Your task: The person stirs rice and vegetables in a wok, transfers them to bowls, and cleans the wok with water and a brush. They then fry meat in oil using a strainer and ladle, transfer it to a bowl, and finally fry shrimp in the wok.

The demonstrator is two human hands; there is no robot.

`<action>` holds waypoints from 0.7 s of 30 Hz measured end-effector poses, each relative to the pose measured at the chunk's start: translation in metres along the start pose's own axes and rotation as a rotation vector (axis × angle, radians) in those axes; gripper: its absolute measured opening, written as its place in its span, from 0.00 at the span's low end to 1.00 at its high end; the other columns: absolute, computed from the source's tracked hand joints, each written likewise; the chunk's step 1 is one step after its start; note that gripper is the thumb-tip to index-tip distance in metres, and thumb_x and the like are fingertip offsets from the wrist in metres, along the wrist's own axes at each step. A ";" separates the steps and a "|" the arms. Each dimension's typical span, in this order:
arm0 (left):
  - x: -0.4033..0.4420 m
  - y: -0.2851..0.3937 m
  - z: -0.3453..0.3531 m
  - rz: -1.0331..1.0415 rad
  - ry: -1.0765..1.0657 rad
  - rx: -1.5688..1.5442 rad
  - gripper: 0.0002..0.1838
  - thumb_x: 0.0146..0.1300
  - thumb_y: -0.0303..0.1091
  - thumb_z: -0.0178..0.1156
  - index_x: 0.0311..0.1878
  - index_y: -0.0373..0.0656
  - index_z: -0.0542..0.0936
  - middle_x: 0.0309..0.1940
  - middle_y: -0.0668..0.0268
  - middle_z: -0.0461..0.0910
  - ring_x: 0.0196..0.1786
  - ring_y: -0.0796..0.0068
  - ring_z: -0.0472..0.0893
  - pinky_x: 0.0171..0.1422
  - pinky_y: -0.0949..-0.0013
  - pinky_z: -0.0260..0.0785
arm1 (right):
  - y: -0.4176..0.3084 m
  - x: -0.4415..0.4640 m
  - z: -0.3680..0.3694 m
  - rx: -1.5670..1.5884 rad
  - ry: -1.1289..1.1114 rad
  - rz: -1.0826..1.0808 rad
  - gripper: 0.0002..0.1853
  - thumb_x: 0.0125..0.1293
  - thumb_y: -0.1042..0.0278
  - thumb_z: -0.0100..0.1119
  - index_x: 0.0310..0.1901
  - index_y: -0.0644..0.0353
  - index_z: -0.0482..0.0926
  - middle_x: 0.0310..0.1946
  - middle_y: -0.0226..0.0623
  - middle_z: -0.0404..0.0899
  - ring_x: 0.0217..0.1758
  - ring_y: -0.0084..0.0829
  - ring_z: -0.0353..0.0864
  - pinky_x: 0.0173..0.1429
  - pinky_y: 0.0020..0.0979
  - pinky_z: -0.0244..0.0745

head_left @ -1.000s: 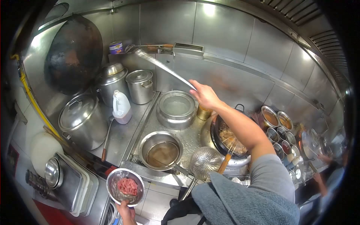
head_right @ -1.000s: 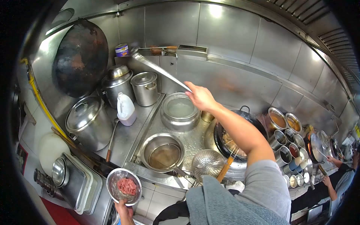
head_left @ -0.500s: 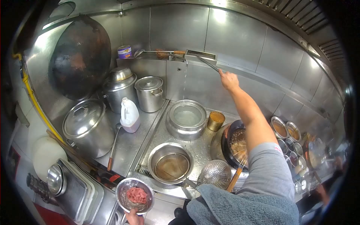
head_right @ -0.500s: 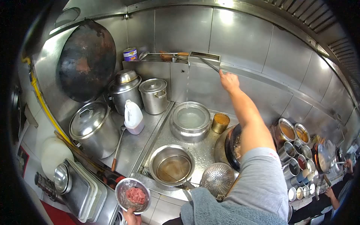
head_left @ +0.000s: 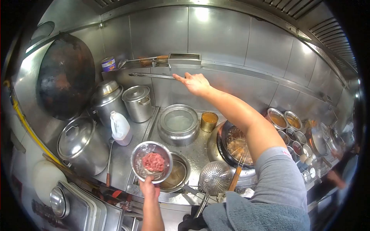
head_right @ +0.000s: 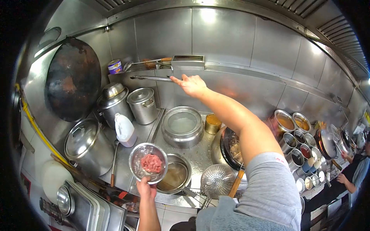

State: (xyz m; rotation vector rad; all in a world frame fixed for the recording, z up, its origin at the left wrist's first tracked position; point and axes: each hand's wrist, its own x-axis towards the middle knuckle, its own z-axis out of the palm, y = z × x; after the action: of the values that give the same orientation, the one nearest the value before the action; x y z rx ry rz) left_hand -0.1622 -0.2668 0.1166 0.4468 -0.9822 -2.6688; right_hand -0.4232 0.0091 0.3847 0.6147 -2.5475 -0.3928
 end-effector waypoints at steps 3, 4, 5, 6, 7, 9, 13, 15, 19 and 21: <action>-0.033 -0.009 0.006 -0.080 -0.017 -0.014 0.32 0.48 0.18 0.51 0.62 0.37 0.70 0.53 0.56 0.77 0.50 0.57 0.82 0.54 0.53 0.80 | 0.038 0.033 0.066 -0.036 0.122 0.083 0.27 0.70 0.68 0.46 0.71 0.41 0.67 0.47 0.45 0.80 0.40 0.47 0.86 0.45 0.44 0.82; -0.043 -0.009 -0.003 -0.143 -0.017 -0.009 0.33 0.48 0.17 0.51 0.63 0.37 0.69 0.55 0.55 0.76 0.52 0.56 0.81 0.56 0.52 0.79 | 0.056 0.058 0.097 0.245 0.022 0.573 0.18 0.74 0.63 0.44 0.61 0.48 0.76 0.42 0.43 0.84 0.43 0.48 0.87 0.45 0.42 0.83; -0.059 -0.001 0.000 -0.162 0.017 -0.011 0.33 0.48 0.17 0.51 0.63 0.37 0.68 0.55 0.55 0.75 0.53 0.56 0.81 0.57 0.51 0.78 | 0.060 0.053 0.102 -0.019 0.012 0.386 0.17 0.77 0.60 0.40 0.54 0.52 0.80 0.36 0.41 0.86 0.43 0.47 0.87 0.46 0.44 0.82; -0.072 0.007 0.000 -0.182 0.050 -0.008 0.33 0.48 0.17 0.51 0.64 0.36 0.68 0.56 0.54 0.75 0.55 0.55 0.80 0.58 0.51 0.78 | 0.051 0.044 0.091 -0.004 -0.032 0.387 0.18 0.77 0.60 0.39 0.59 0.50 0.78 0.38 0.43 0.85 0.44 0.46 0.87 0.46 0.47 0.81; -0.073 0.007 -0.011 -0.177 0.059 -0.004 0.33 0.48 0.17 0.51 0.64 0.36 0.68 0.56 0.54 0.75 0.55 0.55 0.80 0.58 0.51 0.78 | 0.045 0.035 0.090 0.026 -0.039 0.377 0.19 0.76 0.60 0.41 0.63 0.49 0.74 0.41 0.44 0.84 0.45 0.46 0.86 0.47 0.48 0.81; -0.071 0.005 -0.037 -0.192 -0.011 0.004 0.36 0.51 0.16 0.50 0.68 0.40 0.64 0.59 0.56 0.73 0.59 0.57 0.77 0.63 0.53 0.74 | 0.033 0.006 0.087 0.066 -0.065 0.381 0.21 0.75 0.61 0.43 0.67 0.47 0.71 0.43 0.46 0.84 0.45 0.47 0.86 0.48 0.49 0.80; -0.043 0.004 -0.044 -0.117 -0.019 0.130 0.36 0.55 0.19 0.54 0.71 0.37 0.62 0.64 0.55 0.71 0.63 0.57 0.75 0.65 0.55 0.71 | -0.010 -0.113 0.056 0.570 0.218 0.367 0.29 0.71 0.64 0.53 0.71 0.48 0.59 0.57 0.54 0.77 0.57 0.56 0.79 0.58 0.49 0.75; -0.009 -0.012 -0.054 -0.061 -0.055 0.239 0.33 0.57 0.20 0.53 0.69 0.34 0.63 0.61 0.52 0.73 0.61 0.55 0.76 0.65 0.53 0.71 | -0.017 -0.184 0.038 0.695 0.086 0.365 0.26 0.69 0.67 0.55 0.66 0.58 0.61 0.55 0.57 0.76 0.59 0.57 0.75 0.61 0.47 0.72; 0.051 -0.025 -0.021 -0.080 -0.154 0.362 0.35 0.60 0.18 0.55 0.73 0.38 0.60 0.67 0.56 0.69 0.67 0.62 0.70 0.73 0.62 0.59 | -0.015 -0.279 -0.031 0.499 -0.206 0.177 0.24 0.64 0.66 0.61 0.61 0.57 0.70 0.51 0.52 0.79 0.54 0.54 0.78 0.57 0.48 0.73; 0.074 -0.036 -0.001 -0.045 -0.289 0.425 0.40 0.55 0.15 0.52 0.75 0.39 0.58 0.68 0.56 0.68 0.69 0.62 0.69 0.74 0.62 0.58 | -0.012 -0.299 -0.071 0.252 -0.299 0.100 0.27 0.60 0.62 0.66 0.62 0.51 0.74 0.40 0.41 0.79 0.43 0.45 0.82 0.43 0.42 0.78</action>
State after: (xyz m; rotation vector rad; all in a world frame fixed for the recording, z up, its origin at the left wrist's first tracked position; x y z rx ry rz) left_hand -0.2347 -0.2665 0.0773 0.1629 -1.6558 -2.6048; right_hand -0.1487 0.1340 0.3231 0.5489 -2.9294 -0.1359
